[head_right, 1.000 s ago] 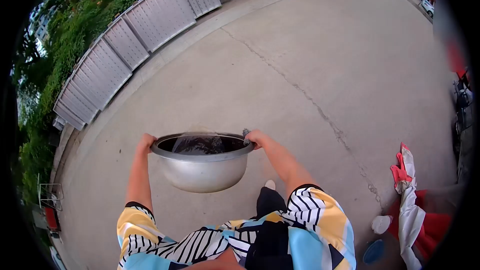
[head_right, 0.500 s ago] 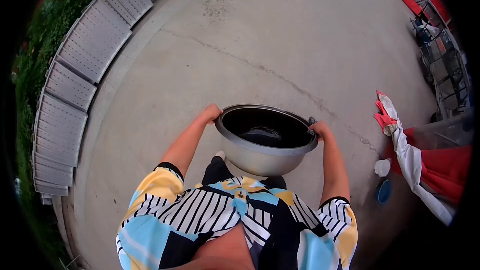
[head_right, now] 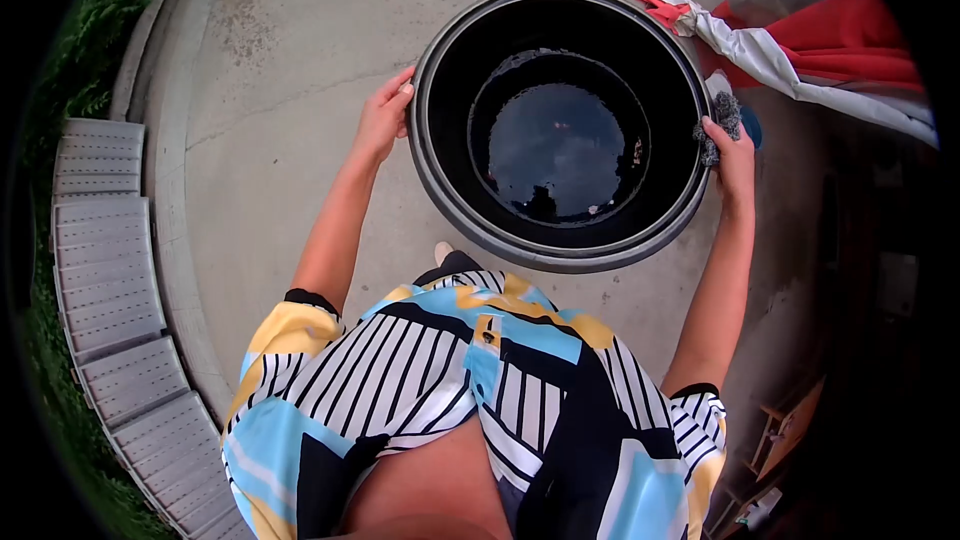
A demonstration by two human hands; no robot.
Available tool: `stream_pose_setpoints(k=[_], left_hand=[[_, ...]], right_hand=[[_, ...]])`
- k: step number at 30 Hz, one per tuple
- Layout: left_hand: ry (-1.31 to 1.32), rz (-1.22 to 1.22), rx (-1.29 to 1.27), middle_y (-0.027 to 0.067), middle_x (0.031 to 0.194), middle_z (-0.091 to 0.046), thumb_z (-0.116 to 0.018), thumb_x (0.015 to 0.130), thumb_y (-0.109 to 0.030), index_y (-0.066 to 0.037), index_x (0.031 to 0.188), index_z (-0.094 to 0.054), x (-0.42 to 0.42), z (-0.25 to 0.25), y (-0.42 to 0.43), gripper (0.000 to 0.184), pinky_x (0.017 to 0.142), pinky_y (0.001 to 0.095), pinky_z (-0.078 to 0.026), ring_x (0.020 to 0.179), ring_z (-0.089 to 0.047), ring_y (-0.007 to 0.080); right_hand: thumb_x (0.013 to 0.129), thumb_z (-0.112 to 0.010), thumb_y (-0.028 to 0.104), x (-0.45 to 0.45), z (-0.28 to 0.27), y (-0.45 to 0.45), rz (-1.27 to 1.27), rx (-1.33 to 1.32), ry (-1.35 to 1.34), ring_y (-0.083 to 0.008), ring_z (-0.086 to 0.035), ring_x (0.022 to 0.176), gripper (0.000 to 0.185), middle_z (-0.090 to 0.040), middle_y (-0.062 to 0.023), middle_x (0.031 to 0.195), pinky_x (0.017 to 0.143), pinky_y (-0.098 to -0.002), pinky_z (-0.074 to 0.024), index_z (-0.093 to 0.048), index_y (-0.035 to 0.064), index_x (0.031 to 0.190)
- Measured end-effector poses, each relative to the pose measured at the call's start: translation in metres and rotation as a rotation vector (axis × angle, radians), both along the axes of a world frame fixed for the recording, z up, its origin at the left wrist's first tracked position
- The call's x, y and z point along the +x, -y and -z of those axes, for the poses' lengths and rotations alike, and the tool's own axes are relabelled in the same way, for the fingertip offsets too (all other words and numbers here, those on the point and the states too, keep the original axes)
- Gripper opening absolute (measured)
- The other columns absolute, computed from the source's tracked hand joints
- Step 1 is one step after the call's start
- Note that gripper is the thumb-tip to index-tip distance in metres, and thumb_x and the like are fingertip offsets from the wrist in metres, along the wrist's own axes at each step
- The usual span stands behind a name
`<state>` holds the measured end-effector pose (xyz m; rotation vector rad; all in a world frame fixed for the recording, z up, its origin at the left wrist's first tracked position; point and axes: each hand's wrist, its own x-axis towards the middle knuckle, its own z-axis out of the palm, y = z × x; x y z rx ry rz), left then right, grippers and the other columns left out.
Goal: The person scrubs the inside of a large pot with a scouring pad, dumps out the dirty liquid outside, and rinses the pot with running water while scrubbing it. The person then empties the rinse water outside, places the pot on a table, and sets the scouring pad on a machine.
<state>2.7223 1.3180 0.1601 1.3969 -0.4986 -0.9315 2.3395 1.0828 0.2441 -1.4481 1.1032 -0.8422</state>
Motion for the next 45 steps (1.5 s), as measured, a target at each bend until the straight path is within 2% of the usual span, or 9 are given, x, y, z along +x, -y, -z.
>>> stream_pose_setpoints(k=[2,11,28,30,32,33,37,40,45], left_hand=[[0.004,0.086,-0.109,-0.0050,0.065,-0.051,-0.044,0.091,-0.013,-0.007,0.127,-0.045,-0.015,-0.010,0.006,0.037,0.038,0.0191,-0.027,0.046,-0.037,0.0018],[-0.094,0.329,-0.197,-0.0053,0.062,-0.049,-0.045,0.090,-0.009,-0.005,0.124,-0.048,-0.129,-0.034,0.049,0.034,0.037,0.0188,-0.026,0.042,-0.035,0.0019],[-0.238,0.536,-0.058,0.0024,0.076,-0.061,-0.043,0.090,-0.009,0.000,0.120,-0.049,-0.202,0.013,0.160,0.032,0.031,0.0175,-0.025,0.041,-0.043,0.0030],[-0.251,0.581,-0.034,0.0037,0.080,-0.062,-0.042,0.090,-0.010,0.002,0.121,-0.047,-0.208,0.013,0.180,0.033,0.038,0.0158,-0.034,0.048,-0.050,0.0056],[-0.273,0.531,0.046,0.0040,0.083,-0.063,-0.042,0.091,-0.010,0.003,0.121,-0.047,-0.229,0.005,0.202,0.033,0.044,0.0156,-0.039,0.053,-0.055,0.0073],[-0.259,0.744,0.004,0.0084,0.097,-0.062,-0.045,0.091,-0.022,0.005,0.123,-0.044,-0.221,0.030,0.223,0.041,0.064,0.0271,-0.049,0.081,-0.060,0.0130],[-0.285,0.934,0.367,0.0180,0.120,-0.047,-0.045,0.086,-0.052,0.003,0.130,-0.031,-0.258,0.036,0.301,0.072,0.091,0.0480,-0.038,0.114,-0.044,0.0262],[-0.534,0.700,0.394,0.0184,0.119,-0.047,-0.042,0.087,-0.053,0.003,0.128,-0.031,-0.292,0.028,0.360,0.070,0.088,0.0460,-0.041,0.107,-0.048,0.0294],[-0.629,0.610,-0.077,0.0128,0.090,-0.059,-0.038,0.091,-0.044,0.001,0.092,-0.054,-0.338,-0.024,0.438,0.048,0.078,0.0381,-0.047,0.086,-0.057,0.0238]], right_hand=[[0.078,-0.062,0.008,-0.038,-0.025,-0.021,0.075,-0.061,0.096,-0.0120,-0.057,0.086,0.043,-0.059,-0.0061,0.099,0.079,-0.0247,-0.0439,-0.050,-0.0025,0.118],[0.079,-0.061,0.008,-0.175,-0.097,-0.107,0.380,-0.188,0.316,-0.0160,-0.058,0.088,0.039,-0.059,-0.0114,0.103,0.081,-0.0267,-0.0454,-0.052,-0.0038,0.115],[0.079,-0.061,0.008,-0.258,-0.068,-0.086,0.539,-0.059,0.506,-0.0164,-0.062,0.083,0.033,-0.062,-0.0118,0.095,0.076,-0.0273,-0.0503,-0.055,-0.0030,0.110],[0.079,-0.062,0.008,-0.261,-0.064,-0.084,0.615,-0.059,0.503,-0.0163,-0.061,0.082,0.035,-0.061,-0.0112,0.095,0.076,-0.0272,-0.0501,-0.055,-0.0029,0.111],[0.077,-0.064,0.009,-0.275,-0.057,-0.081,0.639,-0.062,0.398,-0.0159,-0.060,0.085,0.044,-0.059,-0.0104,0.098,0.077,-0.0267,-0.0483,-0.050,-0.0038,0.116],[0.076,-0.065,0.008,-0.286,-0.051,-0.080,0.645,-0.053,0.348,-0.0155,-0.059,0.085,0.046,-0.059,-0.0108,0.099,0.078,-0.0268,-0.0478,-0.049,-0.0042,0.117],[0.074,-0.068,0.008,-0.325,-0.024,-0.072,0.688,-0.001,0.221,-0.0136,-0.057,0.087,0.053,-0.058,-0.0094,0.100,0.082,-0.0257,-0.0442,-0.046,-0.0045,0.120],[0.072,-0.070,0.008,-0.331,-0.030,-0.064,0.724,-0.041,0.010,-0.0122,-0.055,0.091,0.056,-0.058,-0.0068,0.103,0.086,-0.0257,-0.0398,-0.045,-0.0056,0.121],[0.071,-0.072,0.013,-0.339,-0.047,-0.058,0.776,-0.277,-0.408,-0.0140,-0.054,0.085,0.054,-0.059,-0.0055,0.097,0.083,-0.0262,-0.0412,-0.047,-0.0039,0.116]])
